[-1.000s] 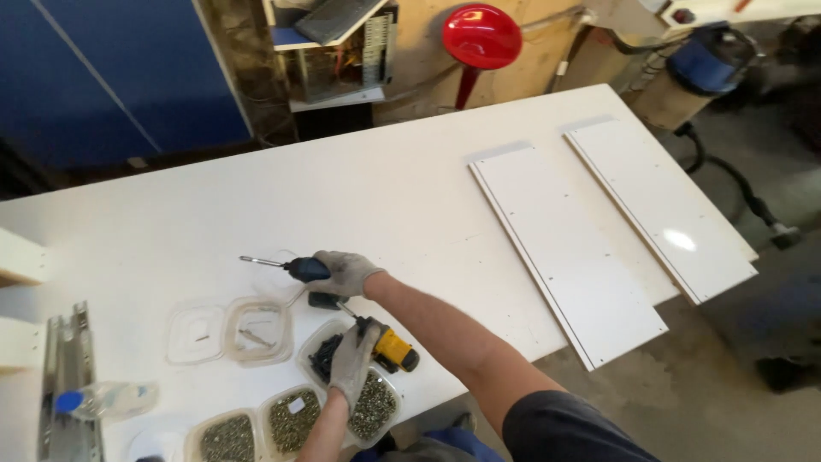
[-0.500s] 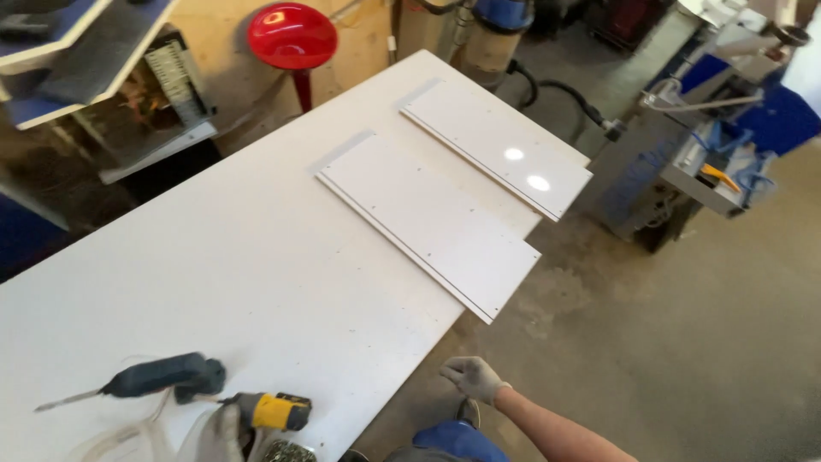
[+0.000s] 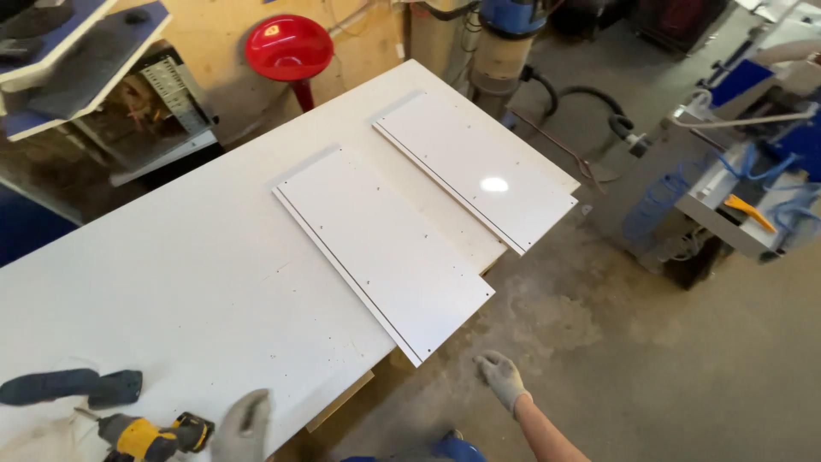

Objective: The person puts on protective gloves and uses a cordless power drill to fasten screws into pre-drilled holes on white furniture panels.

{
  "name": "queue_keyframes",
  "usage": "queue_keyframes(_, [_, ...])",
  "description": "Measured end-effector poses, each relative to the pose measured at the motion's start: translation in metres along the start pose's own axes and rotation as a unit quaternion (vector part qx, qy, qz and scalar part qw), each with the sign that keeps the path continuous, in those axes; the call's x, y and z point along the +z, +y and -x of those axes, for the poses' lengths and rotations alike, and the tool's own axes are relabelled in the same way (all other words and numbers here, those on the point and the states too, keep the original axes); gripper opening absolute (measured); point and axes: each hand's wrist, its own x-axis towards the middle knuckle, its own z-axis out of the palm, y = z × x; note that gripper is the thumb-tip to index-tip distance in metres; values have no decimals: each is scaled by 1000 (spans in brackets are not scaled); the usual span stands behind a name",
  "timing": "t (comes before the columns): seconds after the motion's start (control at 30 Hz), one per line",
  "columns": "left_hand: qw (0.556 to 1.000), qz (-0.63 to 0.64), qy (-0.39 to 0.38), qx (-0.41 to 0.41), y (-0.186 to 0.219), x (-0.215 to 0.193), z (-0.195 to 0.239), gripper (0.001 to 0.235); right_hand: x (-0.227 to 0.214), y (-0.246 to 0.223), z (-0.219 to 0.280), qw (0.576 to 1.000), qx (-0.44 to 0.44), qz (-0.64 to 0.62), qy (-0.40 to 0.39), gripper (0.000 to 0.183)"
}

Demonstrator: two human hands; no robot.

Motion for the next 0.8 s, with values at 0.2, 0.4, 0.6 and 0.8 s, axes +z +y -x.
queue_keyframes(0.2, [976,43,-216,7,80,124,50,43,-60,-89,-34,992,-30,-122,6,46])
queue_keyframes(0.4, [924,252,-263,-120,91,240,3,41,-84,-121,-71,997,6,-78,-12,42])
queue_keyframes(0.6, [816,465,-308,-152,61,345,-76,15,-90,-102,-99,997,15,-66,-40,39])
queue_keyframes(0.8, [885,283,-313,-194,68,341,-133,33,-88,-87,-127,998,1,-68,18,15])
